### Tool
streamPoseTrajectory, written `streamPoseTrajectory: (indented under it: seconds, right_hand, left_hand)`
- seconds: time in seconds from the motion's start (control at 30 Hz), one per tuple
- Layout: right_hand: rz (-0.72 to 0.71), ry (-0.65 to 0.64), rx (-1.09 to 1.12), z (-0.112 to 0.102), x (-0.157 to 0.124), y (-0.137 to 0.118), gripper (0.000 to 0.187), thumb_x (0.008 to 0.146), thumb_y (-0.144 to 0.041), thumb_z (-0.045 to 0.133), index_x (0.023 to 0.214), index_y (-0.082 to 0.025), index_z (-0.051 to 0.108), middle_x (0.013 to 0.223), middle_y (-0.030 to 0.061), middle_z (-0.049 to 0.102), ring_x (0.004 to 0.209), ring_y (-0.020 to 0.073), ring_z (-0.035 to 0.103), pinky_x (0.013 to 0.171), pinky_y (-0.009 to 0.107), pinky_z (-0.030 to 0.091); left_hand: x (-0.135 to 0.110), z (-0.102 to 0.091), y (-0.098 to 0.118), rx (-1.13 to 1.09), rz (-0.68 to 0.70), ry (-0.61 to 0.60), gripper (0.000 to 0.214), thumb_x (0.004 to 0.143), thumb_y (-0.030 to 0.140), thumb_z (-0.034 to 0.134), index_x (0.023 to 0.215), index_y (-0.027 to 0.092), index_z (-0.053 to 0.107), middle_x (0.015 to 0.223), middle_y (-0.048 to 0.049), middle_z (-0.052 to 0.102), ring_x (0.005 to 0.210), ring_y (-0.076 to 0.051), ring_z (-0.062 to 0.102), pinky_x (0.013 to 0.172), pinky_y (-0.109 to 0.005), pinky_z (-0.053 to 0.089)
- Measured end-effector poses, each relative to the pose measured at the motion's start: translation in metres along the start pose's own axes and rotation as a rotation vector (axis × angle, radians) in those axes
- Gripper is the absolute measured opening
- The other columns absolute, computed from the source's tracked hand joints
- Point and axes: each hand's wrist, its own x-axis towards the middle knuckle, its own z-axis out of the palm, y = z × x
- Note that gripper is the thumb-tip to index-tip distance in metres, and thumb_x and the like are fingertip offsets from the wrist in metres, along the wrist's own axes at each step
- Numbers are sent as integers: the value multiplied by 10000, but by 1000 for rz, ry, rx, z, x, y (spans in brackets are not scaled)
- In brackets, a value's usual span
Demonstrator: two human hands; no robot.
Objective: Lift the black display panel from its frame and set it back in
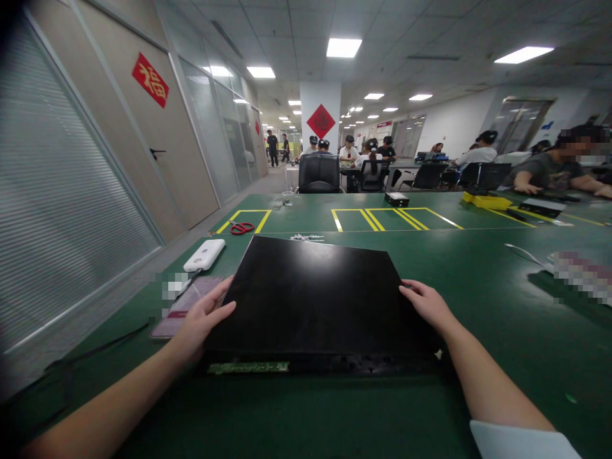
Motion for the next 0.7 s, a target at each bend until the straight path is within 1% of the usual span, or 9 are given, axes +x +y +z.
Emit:
streamPoseTrajectory:
  seconds: [0.1, 0.2, 0.27, 0.37, 0.43, 0.5, 0.6, 0.63, 0.7]
  right_hand:
    - [62, 32, 159, 1, -2, -4, 397, 636, -443, 690, 955, -218, 759, 1038, 87, 744, 1032, 301, 640, 808, 375, 485]
    - [112, 52, 307, 1, -2, -6, 396, 593, -427, 722, 927, -219, 759, 1063, 89, 740, 1069, 318, 627, 805, 399, 491]
    - [120, 65, 424, 0, -3, -8, 367, 583, -404, 734, 905, -229, 756, 1051, 78, 743, 1063, 313, 633, 810, 402, 502]
    - [82, 49, 616, -2, -9, -17, 347, 601, -370, 732, 926, -248, 743, 1061, 52, 742, 1057, 296, 641, 839, 393, 517]
    - [27, 3, 709, -5, -17, -27, 374, 644, -368, 696, 1001, -263, 726, 1103, 33, 733, 1098, 278, 630, 902, 383, 503]
    - [26, -31, 766, -9, -27, -38, 444, 699, -396, 629, 1133, -315, 679, 1188, 4, 705, 1160, 259, 605, 954, 382, 483]
    - [68, -156, 816, -14, -42, -52, 659, 762, -393, 552, 1412, -403, 445, 1361, -23, 601, 1181, 260, 599, 930, 422, 496]
    - [81, -188, 829, -16, -46, -55, 707, 764, -372, 542, 1453, -399, 386, 1374, -9, 589, 1163, 273, 609, 908, 441, 504]
    - [119, -203, 840, -18, -51, -59, 794, 734, -310, 551, 1490, -387, 322, 1365, 18, 593, 1114, 292, 635, 877, 461, 513]
  left_hand:
    - [1, 0, -2, -46, -16, 1, 647, 737, 333, 773, 1341, 224, 567, 1371, -82, 617, 1406, -296, 377, 1160, -423, 319]
    - [1, 1, -4, -114, -73, 11, 638, 698, 330, 806, 1295, 237, 599, 1338, -82, 642, 1339, -319, 474, 1117, -421, 389]
    - [2, 2, -5, -158, -113, 3, 636, 688, 326, 813, 1282, 240, 604, 1330, -84, 647, 1288, -332, 529, 1081, -434, 432]
    - [3, 4, -5, -191, -130, -11, 606, 712, 322, 788, 1282, 226, 604, 1343, -88, 637, 1269, -335, 546, 1057, -437, 453]
    - [4, 6, -4, -186, -99, 17, 576, 723, 321, 771, 1268, 217, 617, 1340, -86, 638, 1279, -331, 534, 1060, -424, 447]
    - [5, 6, -5, -169, -57, 63, 575, 718, 308, 766, 1267, 220, 619, 1338, -79, 640, 1303, -326, 510, 1072, -415, 431]
    - [6, 5, -6, -142, -20, 101, 600, 718, 285, 758, 1293, 232, 598, 1378, -68, 609, 1361, -306, 443, 1107, -405, 383]
    - [7, 5, -6, -134, -12, 107, 598, 720, 279, 754, 1295, 231, 596, 1394, -66, 595, 1378, -297, 421, 1122, -398, 361]
    - [7, 4, -7, -118, -3, 103, 577, 728, 283, 741, 1285, 222, 604, 1407, -68, 583, 1387, -292, 407, 1137, -392, 333]
